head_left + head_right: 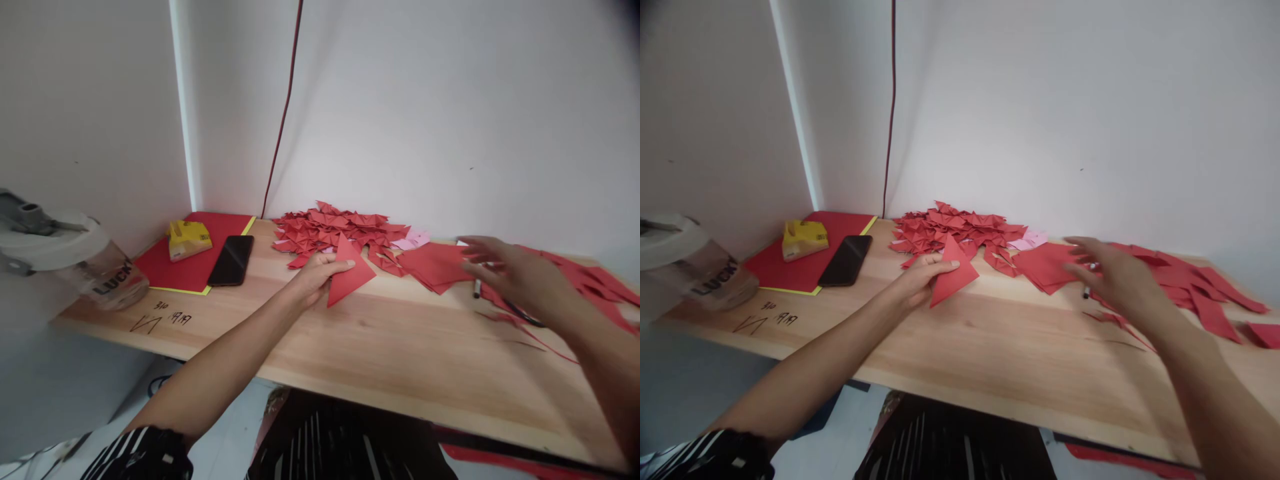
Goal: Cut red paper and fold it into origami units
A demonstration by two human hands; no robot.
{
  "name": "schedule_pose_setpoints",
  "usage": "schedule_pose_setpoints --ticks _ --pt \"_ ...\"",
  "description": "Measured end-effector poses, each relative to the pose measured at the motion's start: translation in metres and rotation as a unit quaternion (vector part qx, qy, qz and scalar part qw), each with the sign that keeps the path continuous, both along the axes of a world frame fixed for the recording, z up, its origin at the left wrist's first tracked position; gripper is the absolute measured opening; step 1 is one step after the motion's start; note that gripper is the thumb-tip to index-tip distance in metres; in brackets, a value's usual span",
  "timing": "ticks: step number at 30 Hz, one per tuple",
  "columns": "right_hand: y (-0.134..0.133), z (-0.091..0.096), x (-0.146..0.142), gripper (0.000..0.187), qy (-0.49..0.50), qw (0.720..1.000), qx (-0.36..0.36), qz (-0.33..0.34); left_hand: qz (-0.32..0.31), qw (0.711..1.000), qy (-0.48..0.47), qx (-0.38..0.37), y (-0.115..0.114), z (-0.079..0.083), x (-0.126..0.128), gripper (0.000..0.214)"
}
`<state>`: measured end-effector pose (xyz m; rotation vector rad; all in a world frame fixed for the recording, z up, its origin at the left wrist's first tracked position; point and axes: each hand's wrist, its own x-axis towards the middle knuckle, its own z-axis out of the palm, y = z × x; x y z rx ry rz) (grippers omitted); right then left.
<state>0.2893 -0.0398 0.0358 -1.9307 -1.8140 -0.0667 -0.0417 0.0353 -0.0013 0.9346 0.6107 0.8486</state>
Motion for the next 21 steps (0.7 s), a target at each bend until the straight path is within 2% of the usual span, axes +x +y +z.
schedule_pose_setpoints --ticks 2,4,7,8,10,14,18,21 --pt "0.001 0.004 -0.048 0.047 0.077 0.990 -0.028 0.116 0.001 1.000 -0.003 -0.009 0.000 -0.002 0.001 0.031" --pt "0.005 0.003 -0.087 0.046 0.111 0.969 -0.026 0.220 0.000 1.000 -0.008 -0.014 0.001 -0.003 0.001 0.030" --pt "0.014 -0.010 -0.120 0.037 0.110 0.946 -0.047 0.302 -0.007 1.000 -0.021 -0.009 0.002 -0.005 0.002 0.031" --pt "0.017 -0.015 -0.126 0.034 0.114 0.942 -0.032 0.314 -0.008 1.000 -0.022 -0.004 0.002 -0.006 0.002 0.031" --pt "0.021 -0.026 -0.132 0.025 0.123 0.939 0.010 0.321 -0.015 1.000 -0.018 0.003 0.002 -0.008 0.003 0.031" --pt "0.025 -0.039 -0.134 0.014 0.147 0.940 0.091 0.294 -0.026 1.000 0.002 0.002 0.004 -0.012 0.003 0.031" --pt "0.024 -0.045 -0.133 0.009 0.188 0.941 0.106 0.262 -0.054 0.998 0.018 0.015 0.005 -0.014 0.002 0.030" --pt "0.022 -0.046 -0.133 0.008 0.237 0.935 0.091 0.249 -0.078 0.994 0.055 0.059 0.004 -0.014 0.002 0.033"
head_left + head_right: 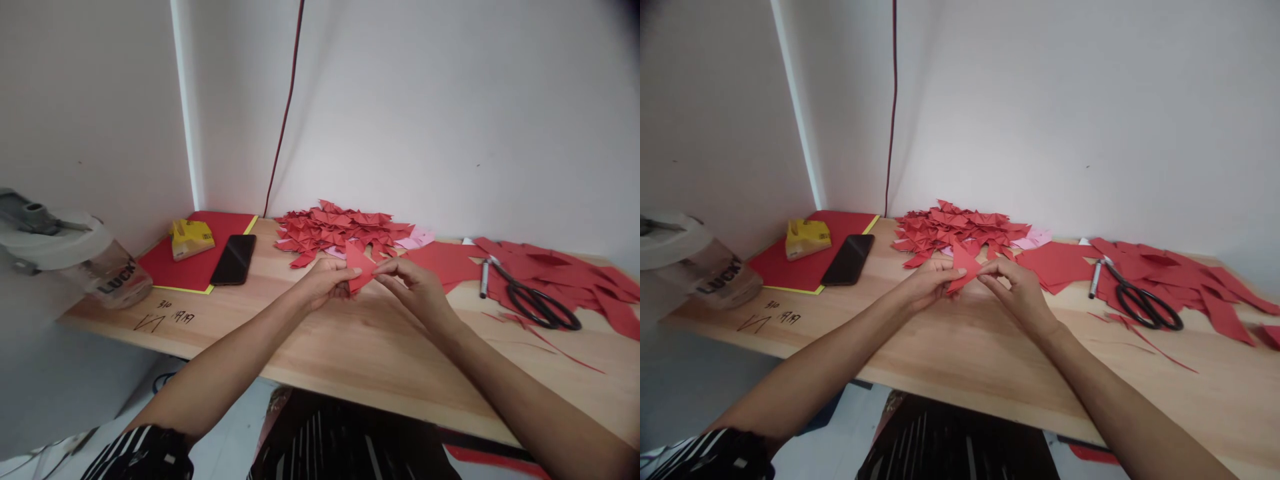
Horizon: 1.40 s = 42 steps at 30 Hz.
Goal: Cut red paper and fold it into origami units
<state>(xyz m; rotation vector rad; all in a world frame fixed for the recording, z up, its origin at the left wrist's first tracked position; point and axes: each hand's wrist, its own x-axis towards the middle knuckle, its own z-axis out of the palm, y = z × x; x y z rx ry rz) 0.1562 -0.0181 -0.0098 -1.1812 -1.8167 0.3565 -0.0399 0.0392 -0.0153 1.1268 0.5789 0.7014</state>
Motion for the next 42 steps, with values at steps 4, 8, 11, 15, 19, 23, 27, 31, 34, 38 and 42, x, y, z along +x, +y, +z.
schedule_pose_setpoints --ticks 4,8,11,15,19,23,27,31,34,38,42 --pt "-0.002 0.002 -0.003 0.014 0.038 0.999 -0.027 0.009 -0.006 0.999 0.023 0.031 -0.005 0.004 0.001 0.036" --pt "-0.001 0.002 -0.004 0.020 0.091 0.993 -0.065 -0.023 0.019 1.000 0.007 0.020 -0.009 0.010 0.005 0.030" --pt "0.002 -0.001 -0.002 0.022 0.111 0.990 -0.077 -0.037 0.058 0.997 -0.039 0.039 -0.009 0.013 0.008 0.039" --pt "0.003 -0.005 0.000 0.023 0.124 0.988 -0.086 -0.042 0.054 0.993 -0.031 0.105 -0.009 0.011 0.010 0.036" --pt "0.002 -0.002 -0.003 0.023 0.127 0.987 -0.089 -0.044 0.073 0.989 -0.014 0.128 -0.009 0.007 0.010 0.036" --pt "0.001 0.001 -0.005 0.023 0.126 0.988 -0.085 -0.041 0.076 0.991 -0.015 0.113 -0.007 0.003 0.007 0.039" --pt "0.001 0.000 -0.004 0.023 0.127 0.987 -0.085 -0.040 0.066 0.993 -0.007 0.098 -0.005 0.001 0.008 0.043" --pt "0.001 -0.001 -0.004 0.025 0.132 0.986 -0.091 -0.039 0.075 0.993 -0.007 0.090 -0.005 0.000 0.010 0.041" --pt "0.001 0.000 -0.005 0.026 0.135 0.986 -0.093 -0.038 0.074 0.993 -0.008 0.086 -0.006 0.000 0.010 0.040" --pt "0.001 0.000 -0.006 0.026 0.136 0.985 -0.097 -0.038 0.080 0.994 0.003 0.079 -0.008 0.002 0.009 0.036" --pt "0.001 -0.002 -0.005 0.026 0.135 0.985 -0.097 -0.036 0.084 0.994 0.009 0.074 -0.009 0.004 0.010 0.033"
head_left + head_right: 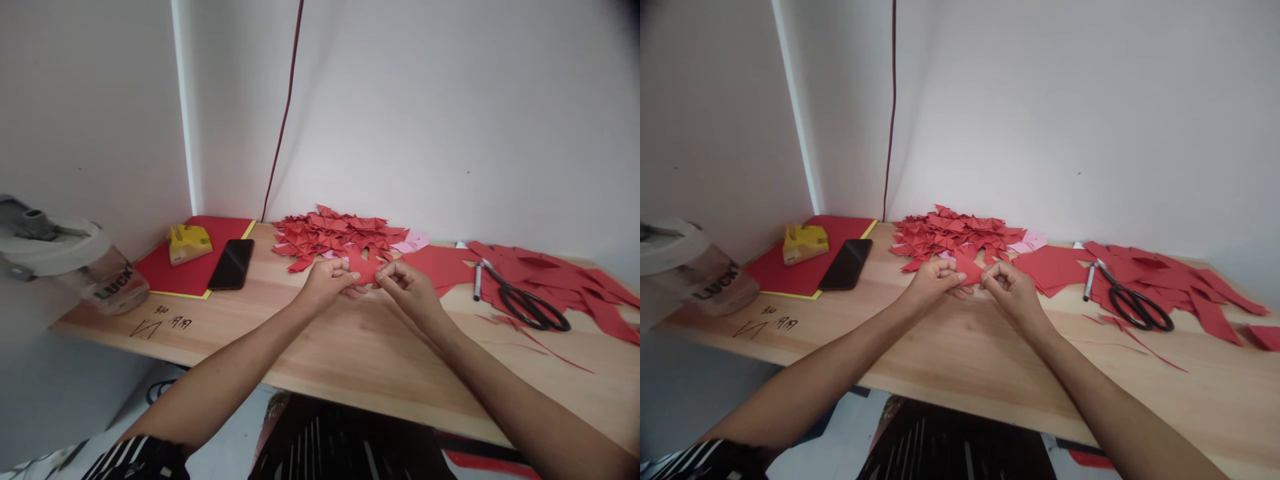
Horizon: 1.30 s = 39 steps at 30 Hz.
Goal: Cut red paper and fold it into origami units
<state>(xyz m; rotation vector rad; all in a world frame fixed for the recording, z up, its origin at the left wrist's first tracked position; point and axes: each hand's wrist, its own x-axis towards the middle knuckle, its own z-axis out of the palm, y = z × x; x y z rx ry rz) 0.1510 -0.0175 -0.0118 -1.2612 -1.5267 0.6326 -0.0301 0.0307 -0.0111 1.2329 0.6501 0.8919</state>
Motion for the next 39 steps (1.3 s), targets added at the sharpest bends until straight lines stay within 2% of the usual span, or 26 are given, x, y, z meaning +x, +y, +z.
schedule_pose_setpoints --ticks 21,24,28,33,39 --pt "-0.002 0.004 -0.003 0.027 0.009 1.000 -0.014 0.009 0.020 1.000 -0.003 -0.007 0.001 -0.003 -0.001 0.038" --pt "0.000 0.002 -0.004 0.029 0.030 0.999 -0.030 0.014 0.026 1.000 -0.006 -0.001 0.002 -0.003 -0.001 0.039" --pt "0.005 -0.004 -0.002 0.042 0.059 0.996 -0.064 0.027 0.026 1.000 0.003 0.009 0.004 -0.004 -0.001 0.039" --pt "0.008 -0.011 0.002 0.041 0.024 0.989 -0.126 0.067 0.017 0.999 0.025 0.027 0.003 -0.005 0.000 0.033" --pt "0.004 -0.009 0.000 0.042 0.003 0.987 -0.140 0.076 0.011 0.999 0.027 0.037 0.000 -0.008 0.001 0.031"
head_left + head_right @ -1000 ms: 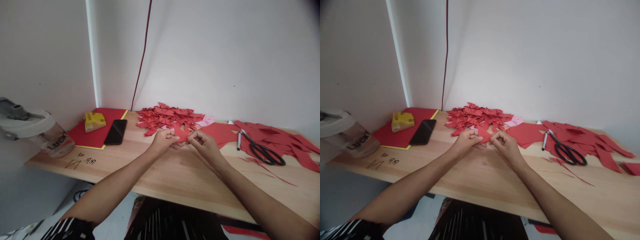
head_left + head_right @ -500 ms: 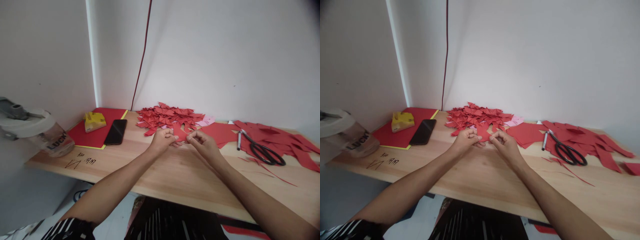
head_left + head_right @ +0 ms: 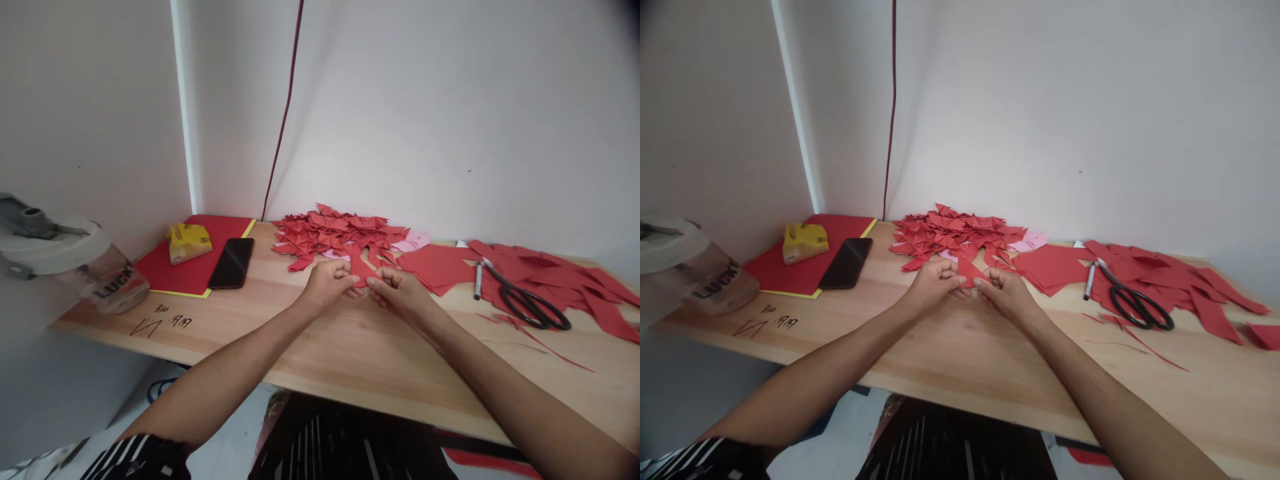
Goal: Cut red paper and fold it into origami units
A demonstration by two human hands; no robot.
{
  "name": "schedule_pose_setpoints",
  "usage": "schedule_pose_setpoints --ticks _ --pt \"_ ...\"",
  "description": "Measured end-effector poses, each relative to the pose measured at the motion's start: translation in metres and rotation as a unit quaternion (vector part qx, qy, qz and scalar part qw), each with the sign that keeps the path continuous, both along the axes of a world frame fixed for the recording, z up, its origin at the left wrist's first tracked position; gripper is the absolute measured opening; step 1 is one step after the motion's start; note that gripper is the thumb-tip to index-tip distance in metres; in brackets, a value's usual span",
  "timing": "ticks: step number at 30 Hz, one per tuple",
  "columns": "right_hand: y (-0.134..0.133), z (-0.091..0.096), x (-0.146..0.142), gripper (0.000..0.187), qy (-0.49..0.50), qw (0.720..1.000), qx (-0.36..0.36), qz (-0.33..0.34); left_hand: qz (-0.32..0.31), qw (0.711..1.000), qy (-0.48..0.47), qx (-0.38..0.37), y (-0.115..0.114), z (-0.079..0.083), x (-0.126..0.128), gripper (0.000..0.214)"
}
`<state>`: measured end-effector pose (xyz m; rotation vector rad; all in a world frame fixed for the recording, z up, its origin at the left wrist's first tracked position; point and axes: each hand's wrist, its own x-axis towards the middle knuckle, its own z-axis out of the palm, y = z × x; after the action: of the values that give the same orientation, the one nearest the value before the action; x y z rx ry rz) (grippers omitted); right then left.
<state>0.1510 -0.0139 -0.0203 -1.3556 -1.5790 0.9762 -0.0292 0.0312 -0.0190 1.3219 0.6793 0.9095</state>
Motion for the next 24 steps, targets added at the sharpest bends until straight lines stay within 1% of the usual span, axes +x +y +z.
schedule_pose_setpoints --ticks 3,7,9,13,16,20,24 --pt "-0.0022 0.0034 -0.0017 0.040 -0.015 1.000 0.005 -0.010 -0.007 1.000 0.001 -0.013 0.0024 -0.0033 0.0006 0.031" --pt "-0.0018 0.0028 -0.0013 0.037 -0.035 0.999 0.020 -0.026 -0.036 0.999 -0.006 -0.037 0.0045 -0.0065 0.0003 0.029" --pt "-0.0008 0.0011 -0.0007 0.037 -0.042 0.998 0.028 -0.034 -0.047 0.998 -0.005 -0.047 0.0042 -0.0069 0.0000 0.028" --pt "-0.0006 0.0006 -0.0004 0.036 -0.051 0.997 0.035 -0.043 -0.048 0.998 -0.003 -0.048 0.0025 -0.0055 0.0000 0.025" --pt "-0.0011 0.0016 0.0001 0.037 -0.053 0.998 0.021 -0.028 -0.050 0.998 -0.001 -0.043 0.0021 -0.0041 0.0001 0.023" --pt "0.0012 -0.0018 0.0028 0.046 -0.049 0.999 -0.010 0.005 -0.056 0.998 0.006 -0.037 0.0033 -0.0049 0.0005 0.015" --pt "0.0048 -0.0050 0.0048 0.048 -0.054 0.998 -0.022 0.016 -0.067 0.997 0.014 -0.030 0.0040 -0.0074 0.0009 0.011"
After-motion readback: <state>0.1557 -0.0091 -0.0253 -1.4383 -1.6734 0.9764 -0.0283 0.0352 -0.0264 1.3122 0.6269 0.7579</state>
